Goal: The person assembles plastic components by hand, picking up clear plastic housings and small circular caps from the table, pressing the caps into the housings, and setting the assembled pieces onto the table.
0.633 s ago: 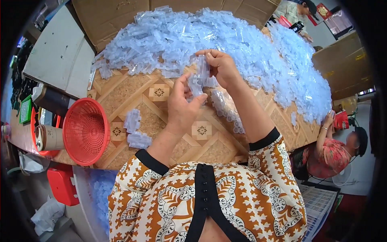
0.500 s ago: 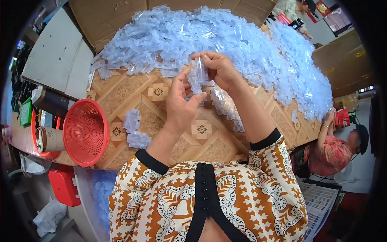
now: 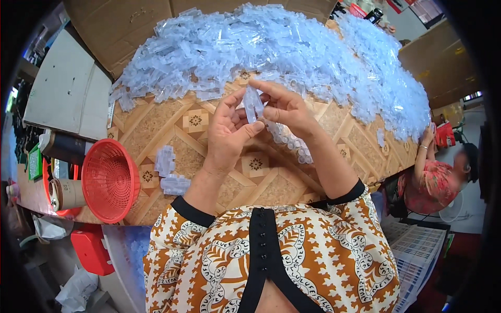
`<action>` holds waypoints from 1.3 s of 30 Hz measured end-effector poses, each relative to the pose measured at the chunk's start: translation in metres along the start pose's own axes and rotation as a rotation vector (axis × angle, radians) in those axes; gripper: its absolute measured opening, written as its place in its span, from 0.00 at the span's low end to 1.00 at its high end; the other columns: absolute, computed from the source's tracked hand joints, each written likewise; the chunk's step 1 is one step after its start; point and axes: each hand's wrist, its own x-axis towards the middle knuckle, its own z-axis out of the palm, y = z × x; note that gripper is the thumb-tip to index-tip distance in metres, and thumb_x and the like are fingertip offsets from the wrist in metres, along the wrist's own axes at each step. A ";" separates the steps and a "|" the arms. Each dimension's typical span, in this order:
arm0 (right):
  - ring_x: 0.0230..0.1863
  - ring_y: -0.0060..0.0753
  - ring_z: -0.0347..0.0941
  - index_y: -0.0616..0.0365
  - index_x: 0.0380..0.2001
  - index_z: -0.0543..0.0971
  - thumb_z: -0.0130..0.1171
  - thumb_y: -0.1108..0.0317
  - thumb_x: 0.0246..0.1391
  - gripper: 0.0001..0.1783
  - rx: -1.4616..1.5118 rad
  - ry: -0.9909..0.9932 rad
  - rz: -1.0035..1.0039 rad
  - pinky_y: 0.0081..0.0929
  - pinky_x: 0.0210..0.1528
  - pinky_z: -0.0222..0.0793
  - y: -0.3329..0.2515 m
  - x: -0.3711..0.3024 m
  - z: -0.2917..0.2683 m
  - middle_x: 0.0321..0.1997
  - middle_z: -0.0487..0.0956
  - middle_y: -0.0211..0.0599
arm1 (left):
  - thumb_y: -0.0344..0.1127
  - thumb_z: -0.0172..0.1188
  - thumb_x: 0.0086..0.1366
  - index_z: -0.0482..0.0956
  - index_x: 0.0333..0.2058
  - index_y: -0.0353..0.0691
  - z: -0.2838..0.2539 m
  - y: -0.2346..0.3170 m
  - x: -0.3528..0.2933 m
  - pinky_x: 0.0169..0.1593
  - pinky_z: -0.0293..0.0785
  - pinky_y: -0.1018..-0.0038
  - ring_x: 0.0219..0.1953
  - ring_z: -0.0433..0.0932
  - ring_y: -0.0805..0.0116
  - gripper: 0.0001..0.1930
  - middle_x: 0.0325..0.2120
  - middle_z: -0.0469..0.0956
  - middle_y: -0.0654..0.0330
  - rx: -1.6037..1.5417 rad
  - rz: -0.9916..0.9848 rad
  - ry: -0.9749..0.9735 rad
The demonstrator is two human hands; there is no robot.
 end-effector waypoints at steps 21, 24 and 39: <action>0.42 0.22 0.69 0.55 0.61 0.76 0.76 0.47 0.39 0.45 -0.196 0.043 -0.244 0.24 0.46 0.68 0.009 -0.028 -0.005 0.58 0.76 0.32 | 0.18 0.62 0.63 0.56 0.68 0.31 0.000 -0.010 -0.008 0.63 0.72 0.68 0.60 0.73 0.62 0.37 0.58 0.71 0.49 0.064 -0.049 -0.103; 0.42 0.23 0.69 0.54 0.62 0.76 0.75 0.47 0.41 0.44 -0.225 0.068 -0.288 0.25 0.47 0.69 0.008 -0.028 -0.004 0.59 0.75 0.32 | 0.18 0.61 0.64 0.55 0.69 0.30 0.000 -0.010 -0.010 0.65 0.70 0.67 0.63 0.70 0.60 0.37 0.61 0.68 0.48 0.080 -0.051 -0.115; 0.44 0.28 0.72 0.56 0.62 0.75 0.76 0.55 0.41 0.43 -0.129 0.133 -0.290 0.27 0.51 0.71 0.003 -0.032 0.003 0.58 0.78 0.38 | 0.19 0.63 0.62 0.56 0.69 0.31 0.002 0.003 -0.012 0.66 0.67 0.66 0.64 0.69 0.60 0.38 0.63 0.67 0.48 0.101 -0.006 -0.123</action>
